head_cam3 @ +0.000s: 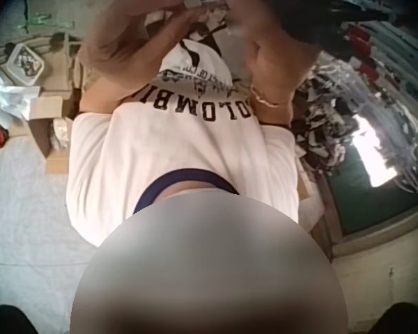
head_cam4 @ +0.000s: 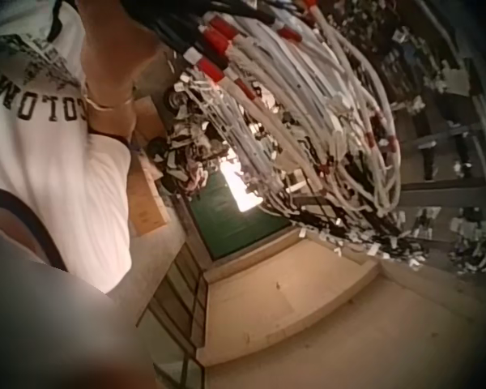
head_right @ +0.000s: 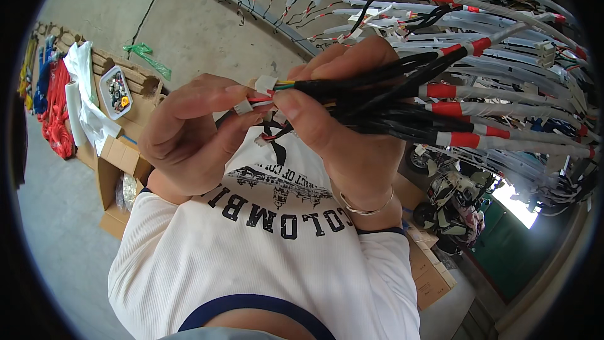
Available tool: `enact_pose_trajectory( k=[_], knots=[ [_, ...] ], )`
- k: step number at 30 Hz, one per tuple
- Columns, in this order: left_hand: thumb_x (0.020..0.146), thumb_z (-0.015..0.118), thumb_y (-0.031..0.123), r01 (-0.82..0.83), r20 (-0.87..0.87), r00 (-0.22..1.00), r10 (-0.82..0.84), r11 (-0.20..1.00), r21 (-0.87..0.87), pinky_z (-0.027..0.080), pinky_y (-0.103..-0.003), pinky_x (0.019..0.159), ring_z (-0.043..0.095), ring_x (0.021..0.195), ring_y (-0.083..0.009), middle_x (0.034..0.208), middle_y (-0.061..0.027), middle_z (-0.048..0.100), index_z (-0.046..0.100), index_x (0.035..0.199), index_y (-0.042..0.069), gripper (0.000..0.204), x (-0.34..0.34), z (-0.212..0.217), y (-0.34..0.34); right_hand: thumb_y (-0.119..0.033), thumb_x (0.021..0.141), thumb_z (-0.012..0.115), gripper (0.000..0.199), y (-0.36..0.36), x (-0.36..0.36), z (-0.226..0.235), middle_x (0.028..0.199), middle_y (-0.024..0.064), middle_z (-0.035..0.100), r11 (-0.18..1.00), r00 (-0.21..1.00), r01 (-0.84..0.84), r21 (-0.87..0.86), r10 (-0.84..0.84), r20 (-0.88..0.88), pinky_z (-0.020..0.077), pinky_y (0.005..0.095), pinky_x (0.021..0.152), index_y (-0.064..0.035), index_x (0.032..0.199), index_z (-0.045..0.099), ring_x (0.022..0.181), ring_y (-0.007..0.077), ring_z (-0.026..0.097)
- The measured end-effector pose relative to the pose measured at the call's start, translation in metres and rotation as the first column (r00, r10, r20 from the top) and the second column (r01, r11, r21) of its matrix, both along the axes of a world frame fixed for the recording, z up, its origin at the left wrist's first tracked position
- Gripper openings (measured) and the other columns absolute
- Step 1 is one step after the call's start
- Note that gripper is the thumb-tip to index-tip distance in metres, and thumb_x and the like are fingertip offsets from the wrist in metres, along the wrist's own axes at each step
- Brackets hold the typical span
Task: Organizing and inspecting wire harnesses on a storage rack in a factory.
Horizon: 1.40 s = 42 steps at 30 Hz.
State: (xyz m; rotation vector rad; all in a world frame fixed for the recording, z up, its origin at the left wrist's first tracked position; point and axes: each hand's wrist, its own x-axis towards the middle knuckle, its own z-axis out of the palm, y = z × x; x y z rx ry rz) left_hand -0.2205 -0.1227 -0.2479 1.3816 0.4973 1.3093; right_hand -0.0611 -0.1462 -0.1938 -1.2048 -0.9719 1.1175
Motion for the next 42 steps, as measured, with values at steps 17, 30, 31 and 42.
enact_pose_trajectory(
  k=[17, 30, 31, 42],
  knots=[
    [0.086, 0.060, 0.004, -0.035, 0.203, 0.972, 0.117, 0.929, -0.368, 0.052, -0.028, 0.070, 0.066, 0.077, -0.0171, 0.086, -0.0133, 0.068, 0.059, 0.098, -0.005, 0.015, 0.015, -0.012, 0.081, -0.025, 0.091, 0.047, 0.037, -0.014, 0.019, -0.012, 0.102, 0.0209, 0.061, 0.995, 0.924, -0.076, 0.072, 0.098, -0.370, 0.0472, 0.0342, 0.087, 0.0020, 0.117, 0.049, 0.088, 0.0245, 0.061],
    [0.087, 0.060, 0.004, -0.332, -0.180, 0.932, 0.313, 0.940, -0.084, 0.047, -0.029, 0.083, 0.057, 0.101, -0.0156, 0.116, -0.0094, 0.058, 0.055, 0.117, 0.001, 0.031, 0.040, -0.034, 0.079, -0.018, 0.093, 0.056, 0.013, -0.022, 0.036, 0.009, 0.092, -0.0022, 0.062, 0.973, 0.987, -0.069, -0.219, 0.035, -0.155, 0.0406, 0.0202, 0.067, -0.0070, 0.095, 0.061, 0.075, 0.0035, 0.047],
    [0.087, 0.059, 0.002, -0.321, -0.208, 0.931, 0.301, 0.944, -0.074, 0.046, -0.029, 0.085, 0.057, 0.101, -0.0167, 0.114, -0.0098, 0.059, 0.055, 0.115, 0.000, 0.029, 0.041, -0.034, 0.079, -0.019, 0.092, 0.058, 0.012, -0.012, 0.037, -0.006, 0.088, -0.0038, 0.061, 0.994, 0.998, -0.011, -0.106, 0.004, -0.062, 0.0374, 0.0195, 0.062, -0.0076, 0.093, 0.062, 0.072, 0.0034, 0.045],
    [0.086, 0.057, 0.008, 0.137, -0.300, 0.947, -0.111, 0.988, 0.066, 0.044, -0.029, 0.076, 0.055, 0.088, -0.0177, 0.099, -0.0097, 0.058, 0.061, 0.102, -0.004, 0.020, 0.063, 0.058, 0.033, -0.017, 0.087, 0.064, 0.019, -0.019, 0.035, -0.033, 0.086, 0.0008, 0.063, 0.998, 0.995, -0.013, 0.054, 0.018, -0.101, 0.0467, 0.0261, 0.070, -0.0015, 0.099, 0.063, 0.077, 0.0076, 0.055]
  ],
)
